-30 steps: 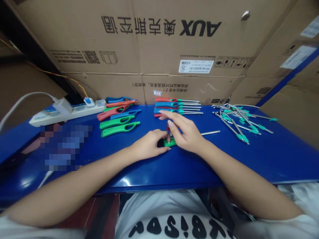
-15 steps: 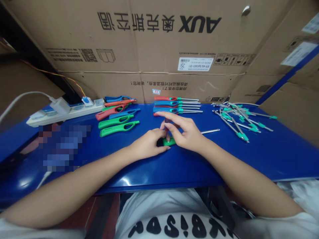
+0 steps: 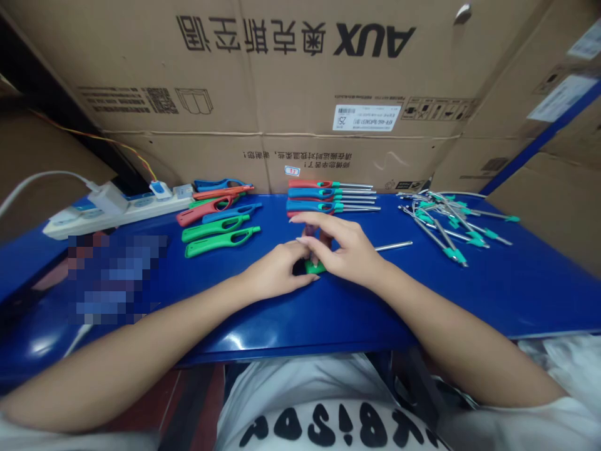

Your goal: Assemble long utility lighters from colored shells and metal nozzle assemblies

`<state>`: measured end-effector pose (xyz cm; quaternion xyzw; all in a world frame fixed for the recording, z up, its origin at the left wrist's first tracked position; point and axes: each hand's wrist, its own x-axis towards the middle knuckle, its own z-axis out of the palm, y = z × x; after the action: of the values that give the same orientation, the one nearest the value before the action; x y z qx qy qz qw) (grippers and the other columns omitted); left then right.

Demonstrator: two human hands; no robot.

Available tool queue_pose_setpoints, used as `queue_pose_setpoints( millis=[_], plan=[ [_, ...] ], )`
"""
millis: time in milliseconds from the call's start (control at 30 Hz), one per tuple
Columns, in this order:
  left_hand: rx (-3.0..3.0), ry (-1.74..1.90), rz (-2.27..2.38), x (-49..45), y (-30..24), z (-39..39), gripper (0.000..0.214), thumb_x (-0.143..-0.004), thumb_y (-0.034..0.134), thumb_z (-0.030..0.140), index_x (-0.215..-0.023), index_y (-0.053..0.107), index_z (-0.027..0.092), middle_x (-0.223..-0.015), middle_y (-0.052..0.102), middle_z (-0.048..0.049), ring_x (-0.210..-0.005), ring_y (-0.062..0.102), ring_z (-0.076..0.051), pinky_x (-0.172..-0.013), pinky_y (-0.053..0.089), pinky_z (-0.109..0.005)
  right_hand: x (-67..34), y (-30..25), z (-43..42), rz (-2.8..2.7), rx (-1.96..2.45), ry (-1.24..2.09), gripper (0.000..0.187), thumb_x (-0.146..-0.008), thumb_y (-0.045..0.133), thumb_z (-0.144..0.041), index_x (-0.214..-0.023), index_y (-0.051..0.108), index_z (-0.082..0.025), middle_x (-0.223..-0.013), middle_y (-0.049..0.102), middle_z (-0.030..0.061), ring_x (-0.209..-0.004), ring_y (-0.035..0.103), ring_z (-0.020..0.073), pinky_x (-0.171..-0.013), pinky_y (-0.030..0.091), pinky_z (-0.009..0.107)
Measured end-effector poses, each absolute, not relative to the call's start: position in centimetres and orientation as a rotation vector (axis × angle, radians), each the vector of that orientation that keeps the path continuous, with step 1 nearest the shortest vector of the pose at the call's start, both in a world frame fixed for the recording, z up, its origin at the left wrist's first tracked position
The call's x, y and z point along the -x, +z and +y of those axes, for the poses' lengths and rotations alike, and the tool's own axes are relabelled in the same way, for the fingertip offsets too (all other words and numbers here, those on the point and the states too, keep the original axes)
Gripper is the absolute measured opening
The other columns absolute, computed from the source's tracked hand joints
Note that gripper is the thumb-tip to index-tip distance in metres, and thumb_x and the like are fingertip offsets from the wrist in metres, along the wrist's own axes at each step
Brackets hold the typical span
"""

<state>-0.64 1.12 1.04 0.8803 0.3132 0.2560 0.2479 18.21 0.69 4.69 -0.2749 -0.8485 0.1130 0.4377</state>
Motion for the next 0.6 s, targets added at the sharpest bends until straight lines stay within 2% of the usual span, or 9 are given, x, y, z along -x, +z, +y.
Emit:
queue_pose_setpoints(
  millis=[67,133,233,300,367,433,533,600],
  plan=[
    [-2.396,0.684,0.876,0.61,1.03,1.09,0.013,-0.083,0.074,0.019,-0.093,0.065,0.018,-0.098,0.072,-0.0041,-0.092,0.069,-0.022,-0.087,0.055,-0.034,-18.33,4.65,0.63,-2.122,0.705,0.120,0.019,-0.098,0.062,-0.031,-0.113,0.069,-0.021,-0.108,0.077,0.0055,-0.091,0.073,0.0170,-0.079,0.057,0.027],
    [-2.400,0.671,0.899,0.63,1.00,1.10,0.015,-0.084,0.074,0.021,-0.095,0.066,0.018,-0.099,0.072,-0.0049,-0.093,0.069,-0.023,-0.086,0.055,-0.035,-18.39,4.65,0.58,-2.154,0.742,0.056,0.021,-0.099,0.061,-0.035,-0.112,0.069,-0.021,-0.108,0.076,0.0062,-0.089,0.073,0.0175,-0.075,0.056,0.027],
    [-2.396,0.668,0.890,0.70,0.98,1.15,0.018,-0.084,0.074,0.024,-0.099,0.065,0.019,-0.101,0.072,-0.0052,-0.093,0.068,-0.023,-0.087,0.055,-0.036,-18.31,4.69,0.60,-2.153,0.774,0.231,0.033,-0.106,0.044,-0.029,-0.134,0.060,-0.023,-0.118,0.073,0.0069,-0.091,0.072,0.0162,-0.078,0.057,0.028],
    [-2.392,0.669,0.867,0.74,1.00,1.17,0.017,-0.085,0.073,0.024,-0.099,0.065,0.019,-0.101,0.071,-0.0047,-0.094,0.068,-0.022,-0.089,0.055,-0.036,-18.26,4.70,0.71,-2.120,0.734,0.403,0.039,-0.107,0.037,-0.024,-0.142,0.053,-0.023,-0.112,0.073,0.0053,-0.088,0.072,0.0146,-0.081,0.057,0.028],
    [-2.394,0.663,0.867,0.76,1.03,1.17,0.015,-0.086,0.073,0.024,-0.097,0.065,0.019,-0.100,0.071,-0.0045,-0.094,0.068,-0.022,-0.088,0.054,-0.035,-18.31,4.71,0.86,-2.091,0.731,0.456,0.036,-0.105,0.043,-0.025,-0.139,0.056,-0.023,-0.108,0.074,0.0036,-0.078,0.071,0.0134,-0.079,0.057,0.028],
    [-2.401,0.661,0.876,0.75,1.03,1.17,0.015,-0.085,0.073,0.023,-0.096,0.064,0.020,-0.099,0.071,-0.0041,-0.093,0.068,-0.022,-0.087,0.054,-0.035,-18.44,4.71,0.96,-2.081,0.786,0.354,0.029,-0.101,0.056,-0.030,-0.128,0.064,-0.023,-0.110,0.075,0.0035,-0.072,0.069,0.0130,-0.076,0.057,0.027],
    [-2.400,0.673,0.874,0.74,0.98,1.16,0.015,-0.084,0.073,0.022,-0.097,0.064,0.020,-0.098,0.070,-0.0037,-0.091,0.068,-0.022,-0.086,0.054,-0.035,-18.63,4.72,0.91,-2.088,0.830,0.113,0.023,-0.096,0.066,-0.038,-0.112,0.070,-0.022,-0.106,0.078,0.0040,-0.076,0.071,0.0155,-0.075,0.057,0.027],
    [-2.399,0.674,0.872,0.74,0.96,1.16,0.016,-0.085,0.073,0.023,-0.098,0.064,0.020,-0.099,0.070,-0.0038,-0.092,0.068,-0.022,-0.087,0.054,-0.035,-18.67,4.72,0.79,-2.095,0.819,0.045,0.025,-0.099,0.062,-0.038,-0.115,0.070,-0.022,-0.107,0.079,0.0052,-0.085,0.073,0.0175,-0.078,0.057,0.028]
  ],
)
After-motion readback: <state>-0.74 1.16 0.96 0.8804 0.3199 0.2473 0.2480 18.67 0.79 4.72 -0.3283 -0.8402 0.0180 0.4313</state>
